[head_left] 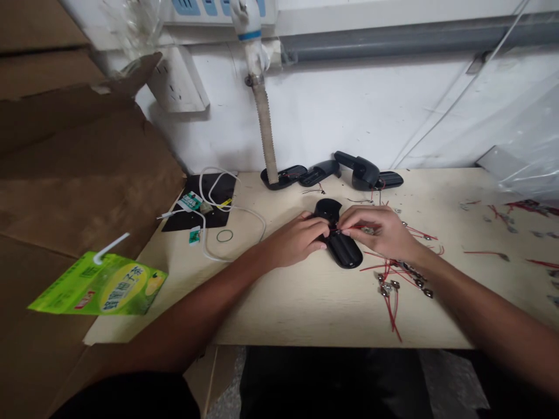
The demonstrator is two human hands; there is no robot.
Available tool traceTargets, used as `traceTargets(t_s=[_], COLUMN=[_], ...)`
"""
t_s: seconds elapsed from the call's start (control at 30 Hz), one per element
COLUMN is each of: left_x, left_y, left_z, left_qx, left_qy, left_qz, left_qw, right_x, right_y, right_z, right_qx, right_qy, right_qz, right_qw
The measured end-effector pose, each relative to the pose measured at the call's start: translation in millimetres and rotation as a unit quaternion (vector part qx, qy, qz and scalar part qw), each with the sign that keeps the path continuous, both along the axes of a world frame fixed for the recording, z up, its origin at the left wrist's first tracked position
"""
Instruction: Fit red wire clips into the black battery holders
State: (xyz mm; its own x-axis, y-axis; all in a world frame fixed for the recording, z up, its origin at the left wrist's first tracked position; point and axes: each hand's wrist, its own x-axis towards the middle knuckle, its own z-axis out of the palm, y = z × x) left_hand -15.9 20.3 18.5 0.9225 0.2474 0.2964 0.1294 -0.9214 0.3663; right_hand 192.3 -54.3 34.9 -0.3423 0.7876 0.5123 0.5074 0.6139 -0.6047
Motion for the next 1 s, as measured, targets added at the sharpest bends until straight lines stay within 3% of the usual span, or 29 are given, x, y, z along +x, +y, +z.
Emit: traceTargets(t_s=[0.17, 0.33, 0.57, 0.73, 1.0], left_x=[-0.2, 0.5, 1.5, 1.5, 1.4], left_y=[7.7, 11.2, 8.8, 8.1, 10.3], left_z=[-0.6, -2.2, -1.7, -0.7, -2.4], left_qx=[0.018, 0.032, 0.022, 0.016, 0.019], left_qy=[0.009, 0.004, 0.008, 0.007, 0.004], left_qz=[0.028, 0.044, 0.051, 0.051, 0.045], left_qw=[0.999, 0.999, 0.998, 0.999, 0.999], right_x=[-16.6, -47.0, -64.4, -58.5, -45.0], right_y=[-29.3, -81.0, -130.3, -134.1, -106.0], right_z=[10.1, -5.2, -25.1, -23.7, -15.3], right_qx=[0.068, 0.099, 0.086, 0.073, 0.012], right_qy=[-0.087, -0.208, -0.165, -0.15, -0.109], right_qz=[0.012, 0.023, -0.004, 0.003, 0.065], right_qw=[0.994, 0.973, 0.983, 0.986, 0.992])
